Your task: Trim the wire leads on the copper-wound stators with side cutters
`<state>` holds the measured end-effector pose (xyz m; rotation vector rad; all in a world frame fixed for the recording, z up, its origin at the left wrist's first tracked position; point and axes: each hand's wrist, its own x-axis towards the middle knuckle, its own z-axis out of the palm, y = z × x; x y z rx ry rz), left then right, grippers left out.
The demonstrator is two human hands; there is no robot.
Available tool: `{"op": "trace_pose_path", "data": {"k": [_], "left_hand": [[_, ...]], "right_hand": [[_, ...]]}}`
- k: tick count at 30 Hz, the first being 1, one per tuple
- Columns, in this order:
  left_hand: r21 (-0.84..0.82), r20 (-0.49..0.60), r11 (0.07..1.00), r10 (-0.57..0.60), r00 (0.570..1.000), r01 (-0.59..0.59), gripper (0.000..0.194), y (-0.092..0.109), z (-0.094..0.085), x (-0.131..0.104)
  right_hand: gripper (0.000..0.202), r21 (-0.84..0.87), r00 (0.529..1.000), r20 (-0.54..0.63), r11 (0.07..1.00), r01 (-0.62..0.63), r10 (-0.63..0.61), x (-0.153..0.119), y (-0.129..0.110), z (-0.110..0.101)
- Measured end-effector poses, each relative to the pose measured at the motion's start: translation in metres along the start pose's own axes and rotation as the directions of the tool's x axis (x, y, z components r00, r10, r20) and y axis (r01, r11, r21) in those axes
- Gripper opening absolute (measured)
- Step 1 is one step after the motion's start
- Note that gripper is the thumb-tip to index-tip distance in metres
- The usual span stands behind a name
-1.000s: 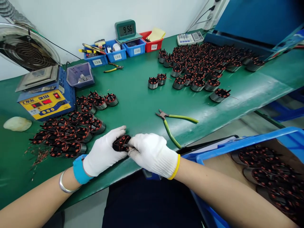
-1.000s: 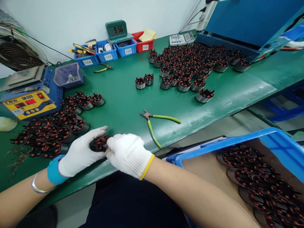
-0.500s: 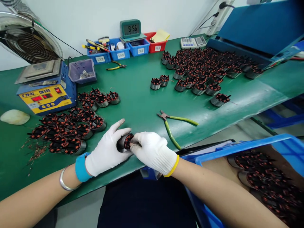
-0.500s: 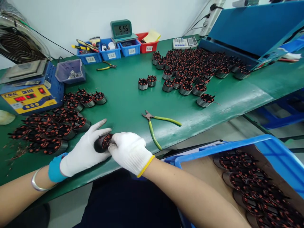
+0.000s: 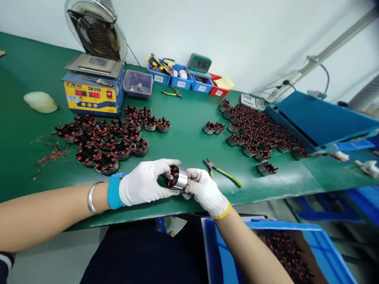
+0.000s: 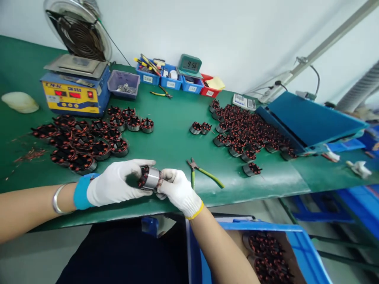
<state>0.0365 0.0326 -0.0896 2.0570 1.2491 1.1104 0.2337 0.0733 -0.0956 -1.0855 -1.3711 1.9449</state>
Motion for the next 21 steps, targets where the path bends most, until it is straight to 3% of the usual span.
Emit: {"op": "trace_pose_path", "data": {"k": [3, 7, 11, 21], "left_hand": [[0.033, 0.09, 0.99, 0.131, 0.987, -0.134, 0.027, 0.0, -0.01, 0.002], [-0.019, 0.217, 0.981, 0.193, 0.957, -0.194, 0.022, -0.003, -0.02, 0.005], [-0.001, 0.273, 0.983, 0.176, 0.946, -0.182, 0.023, -0.003, -0.022, 0.006], [0.098, 0.286, 0.988, 0.089, 0.954, -0.121, 0.018, 0.002, -0.021, 0.004]], "right_hand": [[0.012, -0.031, 1.0, 0.004, 1.0, 0.004, -0.004, -0.001, 0.003, -0.001], [0.015, -0.058, 1.0, -0.016, 0.998, -0.008, 0.007, -0.003, 0.003, -0.001], [0.014, -0.094, 0.999, -0.028, 0.995, -0.026, 0.024, -0.004, 0.001, 0.0], [0.011, -0.142, 0.999, 0.021, 0.989, -0.047, 0.05, -0.006, 0.0, 0.0]]}}
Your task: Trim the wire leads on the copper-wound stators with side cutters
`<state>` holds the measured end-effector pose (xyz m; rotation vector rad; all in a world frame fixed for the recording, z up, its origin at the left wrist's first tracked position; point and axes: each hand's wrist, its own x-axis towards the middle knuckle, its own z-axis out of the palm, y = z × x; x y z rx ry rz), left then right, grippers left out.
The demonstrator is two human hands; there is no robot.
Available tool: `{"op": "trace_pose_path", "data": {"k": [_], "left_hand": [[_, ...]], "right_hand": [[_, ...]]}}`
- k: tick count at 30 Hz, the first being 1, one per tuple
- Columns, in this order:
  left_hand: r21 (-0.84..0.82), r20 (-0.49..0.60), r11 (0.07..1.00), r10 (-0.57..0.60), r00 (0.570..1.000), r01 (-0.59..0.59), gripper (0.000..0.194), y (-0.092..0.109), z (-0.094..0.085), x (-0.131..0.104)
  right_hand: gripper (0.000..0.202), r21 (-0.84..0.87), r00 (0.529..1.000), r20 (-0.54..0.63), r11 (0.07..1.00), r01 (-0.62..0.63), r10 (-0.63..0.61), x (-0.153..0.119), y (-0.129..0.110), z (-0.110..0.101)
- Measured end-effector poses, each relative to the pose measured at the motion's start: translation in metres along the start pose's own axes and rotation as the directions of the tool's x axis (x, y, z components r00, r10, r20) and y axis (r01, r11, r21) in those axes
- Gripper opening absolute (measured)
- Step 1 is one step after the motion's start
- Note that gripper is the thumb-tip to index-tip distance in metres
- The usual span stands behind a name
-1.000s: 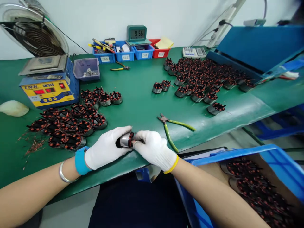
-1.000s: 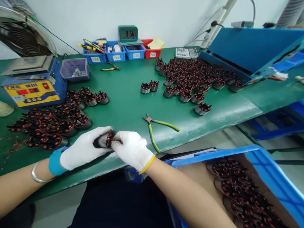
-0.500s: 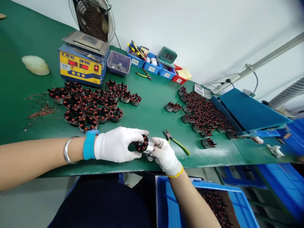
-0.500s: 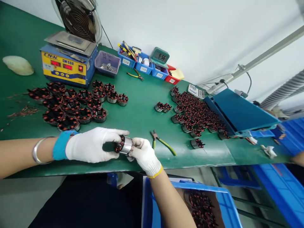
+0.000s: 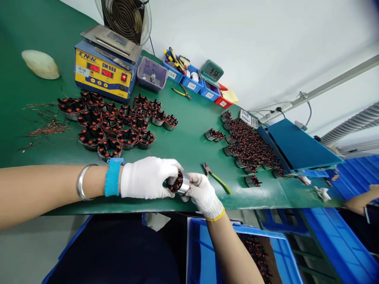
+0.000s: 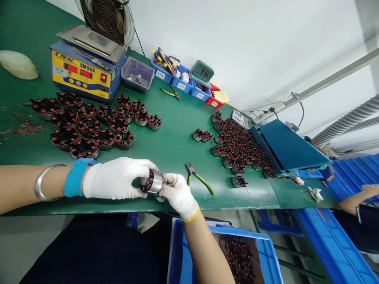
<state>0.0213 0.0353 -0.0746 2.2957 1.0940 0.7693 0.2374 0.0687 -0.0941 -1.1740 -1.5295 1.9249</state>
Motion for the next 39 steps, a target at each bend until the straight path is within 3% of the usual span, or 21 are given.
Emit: {"op": "trace_pose_path", "data": {"k": [6, 12, 20, 23, 25, 28, 30, 39], "left_hand": [[-0.046, 0.034, 0.998, 0.039, 0.999, -0.037, 0.033, -0.007, 0.002, 0.0], [-0.086, -0.081, 0.988, 0.124, 0.989, -0.13, 0.041, -0.014, 0.004, -0.003], [-0.233, -0.088, 0.972, -0.005, 0.996, -0.016, 0.04, -0.012, 0.013, -0.003], [-0.275, -0.145, 0.961, -0.069, 0.987, 0.027, 0.059, -0.007, 0.016, -0.005], [-0.218, -0.177, 0.976, -0.023, 0.984, -0.016, 0.067, -0.003, 0.015, -0.005], [-0.1, -0.127, 0.991, 0.072, 0.989, -0.085, 0.045, 0.003, 0.012, -0.003], [-0.086, -0.1, 0.993, 0.072, 0.992, -0.08, 0.032, 0.005, 0.011, -0.002], [0.02, -0.185, 0.998, 0.059, 0.981, -0.057, 0.035, 0.001, 0.01, -0.003]], "right_hand": [[0.013, -0.048, 1.0, 0.008, 0.999, 0.025, -0.025, -0.004, -0.004, 0.001], [0.01, -0.068, 0.996, -0.072, 0.996, 0.051, -0.056, -0.008, -0.014, 0.006], [0.01, -0.13, 0.994, -0.084, 0.99, 0.053, -0.064, -0.008, -0.009, 0.002], [0.009, -0.148, 0.995, -0.078, 0.987, 0.055, -0.067, -0.008, -0.009, 0.001], [0.008, -0.161, 0.995, -0.064, 0.985, 0.061, -0.073, -0.009, -0.01, 0.001], [0.008, -0.219, 0.995, -0.034, 0.973, 0.08, -0.09, -0.01, -0.012, 0.003], [0.006, -0.271, 0.993, -0.023, 0.957, 0.105, -0.115, -0.011, -0.014, 0.003], [0.013, -0.321, 0.992, -0.053, 0.943, 0.093, -0.116, -0.016, -0.013, -0.007]]}}
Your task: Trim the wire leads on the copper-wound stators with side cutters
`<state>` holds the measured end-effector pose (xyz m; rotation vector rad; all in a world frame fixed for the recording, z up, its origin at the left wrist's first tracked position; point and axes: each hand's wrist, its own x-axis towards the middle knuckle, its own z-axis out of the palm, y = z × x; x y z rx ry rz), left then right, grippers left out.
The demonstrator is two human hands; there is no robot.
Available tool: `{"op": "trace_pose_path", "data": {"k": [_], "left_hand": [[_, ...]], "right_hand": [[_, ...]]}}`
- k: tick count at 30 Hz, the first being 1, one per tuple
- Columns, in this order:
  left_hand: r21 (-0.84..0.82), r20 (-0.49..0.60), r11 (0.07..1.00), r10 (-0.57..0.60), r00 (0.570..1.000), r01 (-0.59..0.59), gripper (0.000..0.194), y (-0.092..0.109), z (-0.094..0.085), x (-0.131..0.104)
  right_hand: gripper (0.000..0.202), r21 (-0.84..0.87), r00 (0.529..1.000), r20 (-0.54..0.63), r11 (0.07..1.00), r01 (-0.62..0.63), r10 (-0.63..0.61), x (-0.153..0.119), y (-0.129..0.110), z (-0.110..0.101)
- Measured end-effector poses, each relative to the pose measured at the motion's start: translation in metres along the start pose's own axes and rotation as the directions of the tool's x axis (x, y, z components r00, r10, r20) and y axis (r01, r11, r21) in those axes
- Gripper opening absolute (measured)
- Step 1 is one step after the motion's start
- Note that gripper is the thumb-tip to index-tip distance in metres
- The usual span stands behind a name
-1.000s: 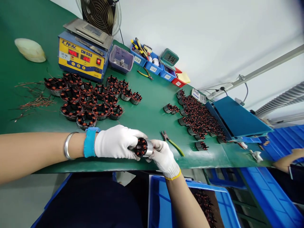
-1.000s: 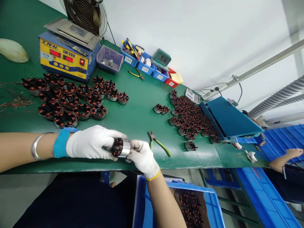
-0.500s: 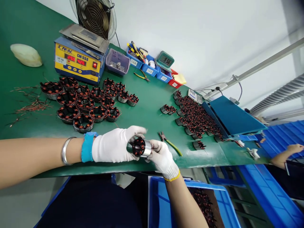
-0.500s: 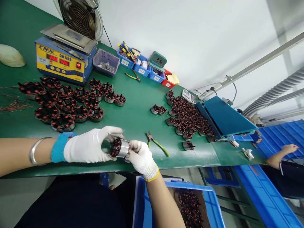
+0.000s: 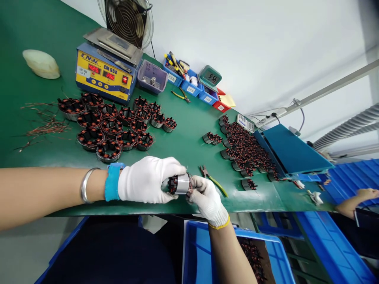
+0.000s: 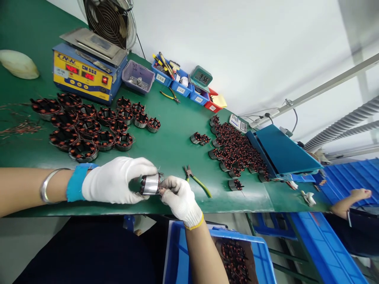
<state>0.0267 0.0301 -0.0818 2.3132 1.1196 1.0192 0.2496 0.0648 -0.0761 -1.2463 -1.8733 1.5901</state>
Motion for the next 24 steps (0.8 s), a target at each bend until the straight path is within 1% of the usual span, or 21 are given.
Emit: {"op": "trace_pose_path", "data": {"k": [4, 6, 10, 13, 15, 18, 20, 22, 24], "left_hand": [[-0.021, -0.006, 1.0, -0.011, 1.0, 0.011, 0.031, 0.001, -0.002, 0.001], [-0.033, -0.004, 0.999, -0.009, 1.0, 0.009, 0.028, 0.002, -0.001, 0.0], [-0.02, -0.023, 1.0, -0.017, 1.0, 0.016, 0.023, 0.002, 0.003, -0.002], [0.01, -0.033, 0.999, -0.053, 0.998, 0.053, 0.026, 0.001, 0.006, -0.003], [0.033, -0.025, 0.997, -0.074, 0.997, 0.074, 0.027, 0.001, 0.007, -0.003], [0.09, -0.033, 0.993, -0.069, 0.997, 0.072, 0.027, 0.0, 0.007, -0.002], [0.104, -0.029, 0.993, -0.055, 0.998, 0.058, 0.026, -0.001, 0.006, -0.001], [0.062, 0.001, 0.996, -0.057, 0.998, 0.057, 0.026, -0.001, 0.004, 0.0], [-0.001, 0.034, 0.998, -0.066, 0.997, 0.066, 0.026, -0.002, 0.002, 0.0]], "right_hand": [[0.012, -0.014, 0.999, -0.03, 1.0, 0.015, -0.015, 0.001, 0.004, -0.002], [0.009, -0.058, 0.999, -0.03, 0.998, 0.023, -0.025, 0.001, 0.002, -0.001], [0.01, -0.22, 0.996, -0.086, 0.975, 0.019, -0.039, 0.004, -0.002, 0.002], [0.014, -0.35, 0.988, -0.145, 0.937, -0.006, -0.048, 0.007, 0.0, 0.003], [0.014, -0.407, 0.985, -0.164, 0.913, -0.018, -0.054, 0.009, 0.003, 0.006], [0.008, -0.427, 0.986, -0.156, 0.904, -0.012, -0.061, 0.011, 0.008, 0.013], [0.014, -0.426, 0.986, -0.149, 0.905, 0.01, -0.081, 0.012, 0.009, 0.019], [0.018, -0.415, 0.985, -0.136, 0.909, 0.04, -0.105, 0.012, 0.01, 0.024], [0.017, -0.39, 0.985, -0.113, 0.918, 0.076, -0.129, 0.012, 0.009, 0.027]]}}
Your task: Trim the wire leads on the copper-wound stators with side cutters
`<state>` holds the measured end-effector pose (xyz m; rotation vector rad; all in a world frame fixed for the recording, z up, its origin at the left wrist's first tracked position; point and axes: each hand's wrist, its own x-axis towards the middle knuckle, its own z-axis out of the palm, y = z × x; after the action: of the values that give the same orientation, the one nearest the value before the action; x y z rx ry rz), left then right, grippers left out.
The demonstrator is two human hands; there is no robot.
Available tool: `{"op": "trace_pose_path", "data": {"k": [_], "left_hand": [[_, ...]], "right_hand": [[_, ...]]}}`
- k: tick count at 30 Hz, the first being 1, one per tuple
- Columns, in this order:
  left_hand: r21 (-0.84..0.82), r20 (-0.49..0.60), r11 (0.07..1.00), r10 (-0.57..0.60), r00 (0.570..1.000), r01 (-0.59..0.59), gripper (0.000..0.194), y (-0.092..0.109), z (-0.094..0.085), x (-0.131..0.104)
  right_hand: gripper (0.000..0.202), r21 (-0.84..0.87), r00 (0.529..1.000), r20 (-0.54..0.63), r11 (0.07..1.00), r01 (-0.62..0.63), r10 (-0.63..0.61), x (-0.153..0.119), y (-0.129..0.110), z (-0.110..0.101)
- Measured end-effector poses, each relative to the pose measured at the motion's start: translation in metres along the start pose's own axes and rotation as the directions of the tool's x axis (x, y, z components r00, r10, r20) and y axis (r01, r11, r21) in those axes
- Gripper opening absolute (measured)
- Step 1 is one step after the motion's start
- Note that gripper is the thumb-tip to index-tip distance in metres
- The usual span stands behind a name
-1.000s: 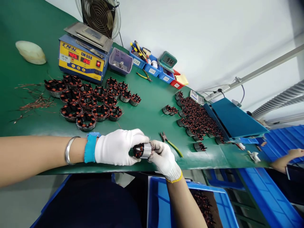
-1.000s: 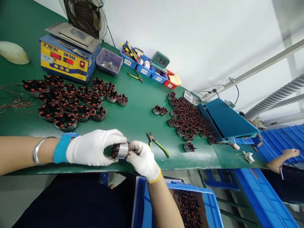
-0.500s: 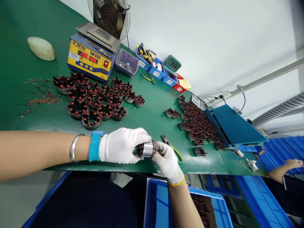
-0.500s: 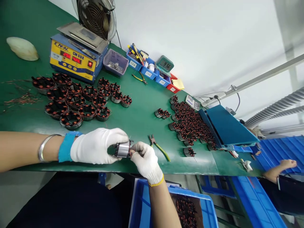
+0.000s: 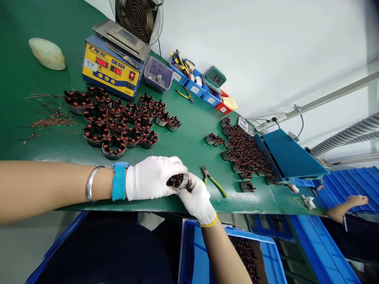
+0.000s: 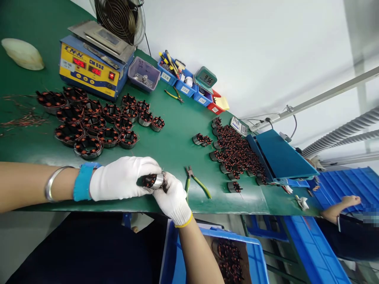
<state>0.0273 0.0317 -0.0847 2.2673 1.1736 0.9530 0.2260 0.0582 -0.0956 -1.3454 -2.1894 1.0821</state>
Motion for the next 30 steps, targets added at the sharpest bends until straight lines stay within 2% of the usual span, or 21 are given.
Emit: {"op": "trace_pose_path", "data": {"k": [5, 8, 13, 15, 18, 23, 30], "left_hand": [[-0.078, -0.085, 0.997, -0.004, 0.996, -0.002, 0.034, -0.001, 0.0, 0.001], [-0.102, -0.127, 0.994, 0.012, 0.992, -0.025, 0.032, 0.0, 0.0, 0.001], [-0.137, -0.22, 0.989, -0.077, 0.973, 0.047, 0.034, 0.004, -0.002, 0.0], [-0.144, -0.225, 0.99, -0.04, 0.973, 0.008, 0.03, 0.004, -0.003, 0.0], [-0.121, -0.177, 0.988, 0.073, 0.982, -0.095, 0.027, 0.001, -0.008, 0.002], [-0.087, 0.012, 0.983, 0.161, 0.987, -0.16, 0.035, -0.007, -0.023, 0.009], [0.017, 0.166, 0.962, 0.266, 0.95, -0.272, 0.03, -0.009, -0.037, 0.017]], "right_hand": [[0.018, 0.088, 0.999, -0.016, 0.995, 0.038, -0.037, 0.002, -0.004, 0.002], [0.021, 0.157, 0.999, -0.026, 0.987, 0.033, -0.03, 0.003, -0.008, 0.004], [0.012, 0.391, 0.996, -0.039, 0.918, -0.062, 0.084, 0.003, -0.003, 0.014], [0.013, 0.459, 0.992, -0.032, 0.883, -0.094, 0.122, 0.003, 0.002, 0.016], [0.013, 0.576, 0.992, 0.006, 0.811, -0.105, 0.124, 0.003, 0.008, 0.017], [0.018, 0.706, 0.984, 0.155, 0.688, -0.169, 0.083, 0.001, 0.01, 0.012], [0.023, 0.726, 0.966, 0.26, 0.656, -0.205, 0.015, 0.001, 0.01, 0.007]]}}
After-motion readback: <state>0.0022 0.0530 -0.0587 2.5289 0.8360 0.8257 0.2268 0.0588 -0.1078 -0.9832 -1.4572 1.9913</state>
